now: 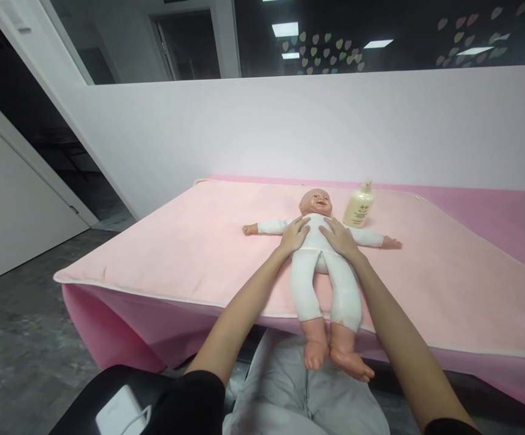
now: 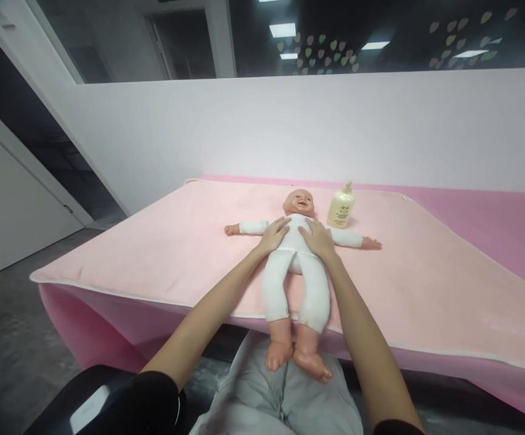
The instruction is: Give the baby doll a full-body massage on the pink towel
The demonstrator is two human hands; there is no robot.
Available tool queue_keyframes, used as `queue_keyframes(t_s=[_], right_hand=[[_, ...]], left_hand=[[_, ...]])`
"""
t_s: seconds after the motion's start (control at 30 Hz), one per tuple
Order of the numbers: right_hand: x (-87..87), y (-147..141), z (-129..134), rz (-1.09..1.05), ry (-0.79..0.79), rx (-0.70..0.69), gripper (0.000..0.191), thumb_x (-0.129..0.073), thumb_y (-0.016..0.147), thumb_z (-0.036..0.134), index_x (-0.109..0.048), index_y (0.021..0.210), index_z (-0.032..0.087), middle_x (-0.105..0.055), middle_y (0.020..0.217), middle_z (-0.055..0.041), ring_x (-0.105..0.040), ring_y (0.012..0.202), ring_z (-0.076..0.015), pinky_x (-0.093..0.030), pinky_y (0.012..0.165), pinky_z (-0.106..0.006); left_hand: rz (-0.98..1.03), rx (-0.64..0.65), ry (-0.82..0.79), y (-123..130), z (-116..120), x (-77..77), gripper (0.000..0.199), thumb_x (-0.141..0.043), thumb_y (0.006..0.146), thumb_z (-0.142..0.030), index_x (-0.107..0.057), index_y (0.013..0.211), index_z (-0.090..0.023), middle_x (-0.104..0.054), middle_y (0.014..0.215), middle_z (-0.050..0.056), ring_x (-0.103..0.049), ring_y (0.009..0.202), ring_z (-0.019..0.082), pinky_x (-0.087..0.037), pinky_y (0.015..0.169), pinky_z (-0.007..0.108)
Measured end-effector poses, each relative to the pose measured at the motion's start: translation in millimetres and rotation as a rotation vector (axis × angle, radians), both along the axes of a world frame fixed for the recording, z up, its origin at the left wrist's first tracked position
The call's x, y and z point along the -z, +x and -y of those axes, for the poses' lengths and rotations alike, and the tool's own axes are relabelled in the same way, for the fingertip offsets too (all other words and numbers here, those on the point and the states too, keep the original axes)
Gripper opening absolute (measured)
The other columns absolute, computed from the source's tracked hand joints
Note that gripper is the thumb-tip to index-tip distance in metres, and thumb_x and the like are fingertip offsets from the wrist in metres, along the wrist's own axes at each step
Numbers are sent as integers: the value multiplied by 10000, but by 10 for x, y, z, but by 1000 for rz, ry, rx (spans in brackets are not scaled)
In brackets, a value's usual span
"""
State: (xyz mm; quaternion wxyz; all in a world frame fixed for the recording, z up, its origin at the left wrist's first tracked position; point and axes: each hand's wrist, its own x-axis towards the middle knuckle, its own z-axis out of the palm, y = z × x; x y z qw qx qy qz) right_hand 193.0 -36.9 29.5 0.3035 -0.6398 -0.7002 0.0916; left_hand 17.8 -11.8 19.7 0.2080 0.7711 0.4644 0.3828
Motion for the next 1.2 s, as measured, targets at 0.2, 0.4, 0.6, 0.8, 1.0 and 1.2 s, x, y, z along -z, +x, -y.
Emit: queue_keyframes(t_s=[0.2, 0.4, 0.6, 0.8, 1.0, 1.2], right_hand=[[-17, 57, 60, -67, 96, 158, 441, -344, 904, 299, -594, 1231, 140, -628, 1203, -134, -574, 1119, -277, -405, 994, -416], [-25, 46, 61, -88, 113, 204, 426, -357, 870, 267, -637, 1159, 127, -662, 1121, -149, -600, 1059, -294, -431, 942, -414], [-17, 43, 59, -314, 319, 129, 377, -414, 722, 202, -684, 976, 131, -699, 1004, -113, -636, 958, -248, -472, 914, -384], [-93, -92, 156, -501, 222, -187, 252, -396, 623, 177, -648, 604, 190, -696, 721, -53, -657, 813, -223, -518, 838, -365], [-64, -163, 87, -248, 130, -334, 254, -448, 775, 238, -679, 879, 212, -687, 1094, -21, -580, 1142, -214, -205, 1158, -482], [-32, -171, -48, 24, 38, -271, 376, -379, 914, 303, -546, 1240, 217, -497, 1391, -46, -329, 1380, -218, -76, 1166, -535]], left_hand=[[-73, 52, 158, -48, 132, -170, 249, -487, 863, -285, -699, 935, -174, -664, 991, 67, -582, 1000, 192, -424, 962, 322], [-164, 491, 186, 108, 377, -334, 241, -532, 856, -339, -723, 847, -192, -694, 871, 31, -599, 871, 160, -432, 902, 289], [-117, 448, 134, 155, 305, -258, 268, -481, 889, -336, -712, 969, -226, -694, 1105, 8, -583, 1097, 180, -351, 1051, 327], [8, 189, 123, 105, 162, -123, 281, -441, 885, -274, -687, 985, -184, -662, 1168, 54, -571, 1127, 186, -395, 1037, 328], [-80, 121, 66, 73, 92, -80, 395, -289, 910, -222, -565, 1192, -208, -597, 1280, 46, -508, 1219, 176, -309, 1113, 416], [-323, 63, -90, 89, 11, -125, 538, -199, 944, -343, -264, 1466, -231, -190, 1576, 55, -119, 1463, 230, -56, 1139, 600]])
